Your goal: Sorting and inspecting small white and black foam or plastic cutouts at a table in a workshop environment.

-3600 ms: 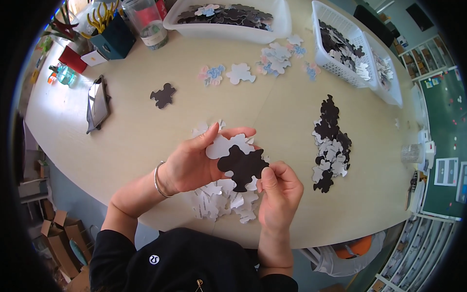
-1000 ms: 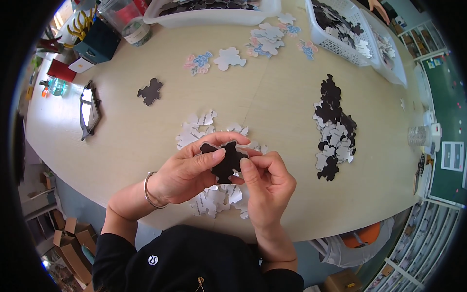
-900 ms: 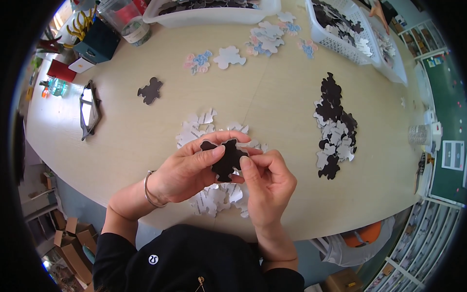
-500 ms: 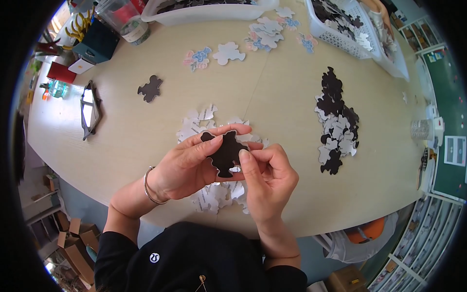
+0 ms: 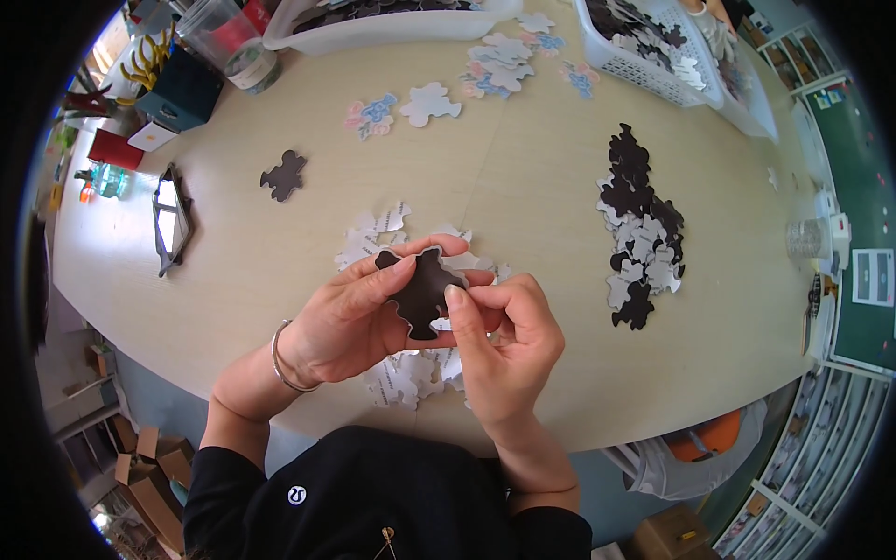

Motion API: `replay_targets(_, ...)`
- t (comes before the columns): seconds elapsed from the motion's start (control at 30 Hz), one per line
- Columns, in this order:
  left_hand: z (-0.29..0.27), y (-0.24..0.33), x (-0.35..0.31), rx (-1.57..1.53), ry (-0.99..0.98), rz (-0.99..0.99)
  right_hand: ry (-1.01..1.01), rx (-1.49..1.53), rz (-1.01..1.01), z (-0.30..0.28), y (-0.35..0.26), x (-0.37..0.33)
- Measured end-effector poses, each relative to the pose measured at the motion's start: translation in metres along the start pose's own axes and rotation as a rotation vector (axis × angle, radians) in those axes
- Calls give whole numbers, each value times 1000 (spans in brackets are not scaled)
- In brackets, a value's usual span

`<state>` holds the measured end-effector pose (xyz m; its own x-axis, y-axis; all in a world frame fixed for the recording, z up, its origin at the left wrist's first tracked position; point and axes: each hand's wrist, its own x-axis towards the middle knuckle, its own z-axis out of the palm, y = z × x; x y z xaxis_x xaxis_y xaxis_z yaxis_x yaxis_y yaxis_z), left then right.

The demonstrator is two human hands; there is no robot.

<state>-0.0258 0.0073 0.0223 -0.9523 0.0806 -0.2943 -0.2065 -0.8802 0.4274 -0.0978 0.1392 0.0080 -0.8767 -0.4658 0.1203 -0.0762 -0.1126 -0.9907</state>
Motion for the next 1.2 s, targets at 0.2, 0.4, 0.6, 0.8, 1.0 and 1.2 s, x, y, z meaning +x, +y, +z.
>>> replay_targets(0.2,0,0,-1,8,7,3,7,-203,-103,-2,0,-1)
replay_targets(0.4,-2,-3,1,11,-2,11,93,-677,-393,4,-6,-6)
replay_targets(0.6,0,-6,0,50,-53,61,81,-712,-357,3,-18,-14)
replay_targets(0.8,4,0,-2,52,-35,131,249,-409,-234,-13,-24,-9)
replay_targets(1.0,8,-5,-3,56,-84,152,-67,-305,-138,1,-12,6)
replay_targets(1.2,2,-6,-1,108,49,217,-86,-319,-193,5,-7,9)
